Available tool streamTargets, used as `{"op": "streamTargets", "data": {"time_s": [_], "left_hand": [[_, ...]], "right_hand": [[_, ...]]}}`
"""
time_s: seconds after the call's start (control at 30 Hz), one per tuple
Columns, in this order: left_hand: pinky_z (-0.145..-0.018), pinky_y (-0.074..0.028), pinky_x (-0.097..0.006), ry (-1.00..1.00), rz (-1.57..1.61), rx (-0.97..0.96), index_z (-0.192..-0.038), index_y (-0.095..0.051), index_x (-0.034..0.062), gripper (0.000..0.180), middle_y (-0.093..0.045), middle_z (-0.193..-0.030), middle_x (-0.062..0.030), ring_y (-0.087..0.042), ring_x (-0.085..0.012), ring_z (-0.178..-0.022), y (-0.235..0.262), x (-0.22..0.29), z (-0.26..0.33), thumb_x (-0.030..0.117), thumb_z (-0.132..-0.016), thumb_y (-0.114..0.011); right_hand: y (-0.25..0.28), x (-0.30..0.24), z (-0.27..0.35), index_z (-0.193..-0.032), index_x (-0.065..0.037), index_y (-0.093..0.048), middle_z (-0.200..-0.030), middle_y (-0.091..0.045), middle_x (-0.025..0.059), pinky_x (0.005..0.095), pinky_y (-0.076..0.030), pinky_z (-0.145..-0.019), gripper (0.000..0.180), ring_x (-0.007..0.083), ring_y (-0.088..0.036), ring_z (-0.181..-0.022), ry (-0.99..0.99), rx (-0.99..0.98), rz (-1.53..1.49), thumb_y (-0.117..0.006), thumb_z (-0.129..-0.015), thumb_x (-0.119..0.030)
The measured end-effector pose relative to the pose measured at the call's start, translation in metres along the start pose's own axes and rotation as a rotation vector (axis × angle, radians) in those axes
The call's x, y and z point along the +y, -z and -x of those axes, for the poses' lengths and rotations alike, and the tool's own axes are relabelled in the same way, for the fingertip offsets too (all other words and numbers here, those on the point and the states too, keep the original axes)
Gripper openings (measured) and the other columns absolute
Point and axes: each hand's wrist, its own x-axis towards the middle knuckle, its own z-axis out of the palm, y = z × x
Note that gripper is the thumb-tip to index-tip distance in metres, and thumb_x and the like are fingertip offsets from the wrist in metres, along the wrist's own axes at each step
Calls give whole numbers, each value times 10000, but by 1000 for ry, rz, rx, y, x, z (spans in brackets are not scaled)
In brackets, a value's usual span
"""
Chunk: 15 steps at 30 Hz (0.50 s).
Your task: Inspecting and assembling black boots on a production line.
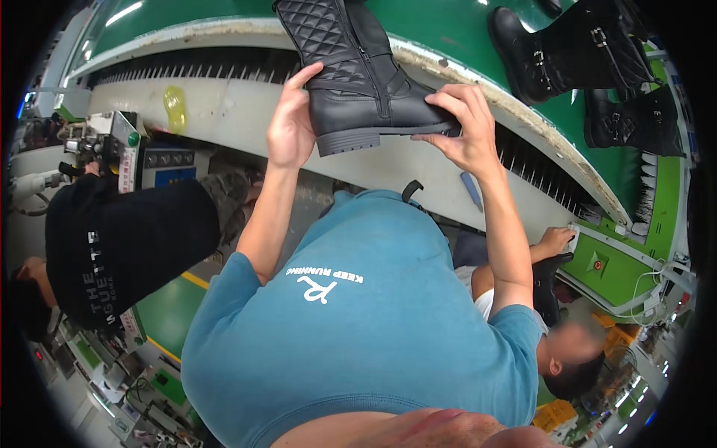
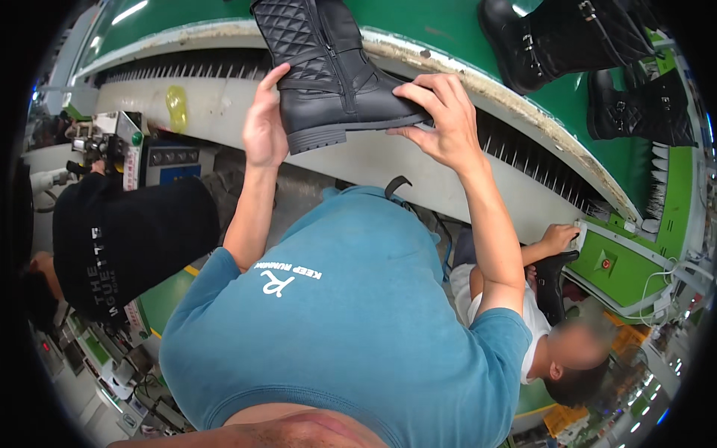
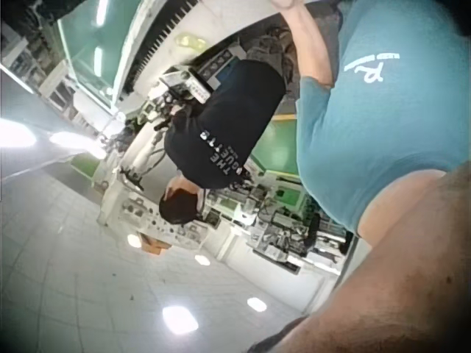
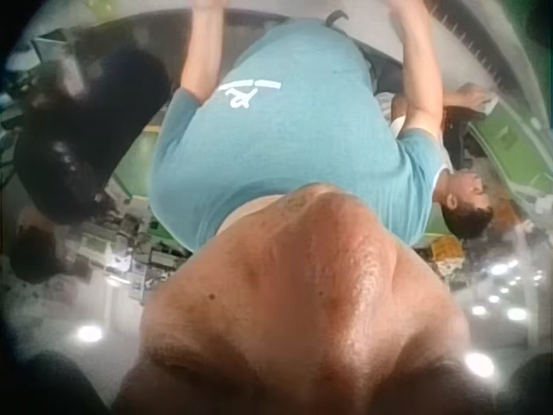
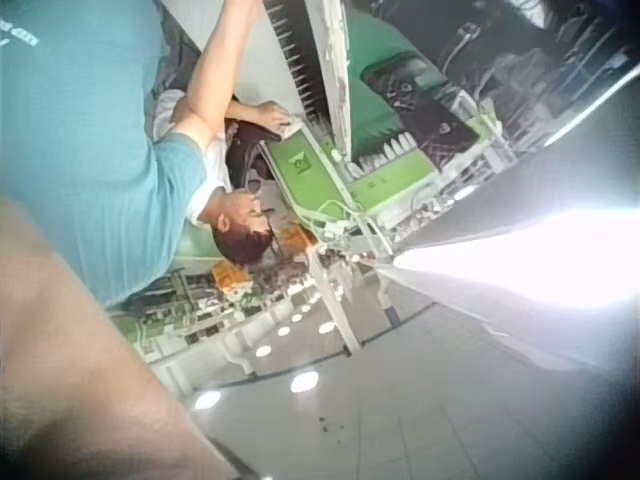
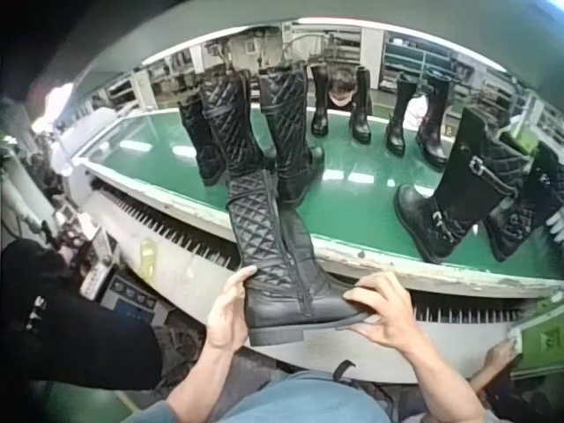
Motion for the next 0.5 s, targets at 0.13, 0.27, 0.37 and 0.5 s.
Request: {"op": "streamTargets", "data": {"time_s": [0.13,0.27,0.37,0.5], "left_hand": [[-1123,-497,-370,-28,-296,-62,-1556,-510,37,859,-552,-1496,-141,-594,-223,-1347,-26,14,42,222,-805,-882],[-1092,-492,-360,87,-323,47,-1422,-555,35,844,-544,-1395,-112,-595,-215,-1267,-33,16,72,198,-692,-944],[-1059,-510,-353,112,-330,59,-1388,-560,28,785,-557,-1366,-108,-612,-200,-1222,-42,21,81,162,-706,-925],[-1030,-521,-342,122,-380,2,-1369,-562,36,749,-576,-1329,-103,-620,-187,-1194,-50,24,84,119,-712,-912]], "right_hand": [[6,-31,23,-1269,-150,-749,-1269,-706,126,452,-580,-935,790,344,-669,-1157,-58,-49,-43,-1053,-542,-199],[15,-66,42,-1231,-235,-831,-1258,-704,63,501,-564,-995,677,324,-659,-1142,53,47,113,-1017,-580,-231],[19,-89,63,-1146,-239,-867,-1120,-707,3,518,-551,-1027,493,249,-649,-1084,135,81,267,-988,-668,-248],[14,-92,76,-1106,-152,-839,-1135,-737,36,567,-547,-1086,446,290,-667,-1129,97,103,152,-982,-684,-163]]}}
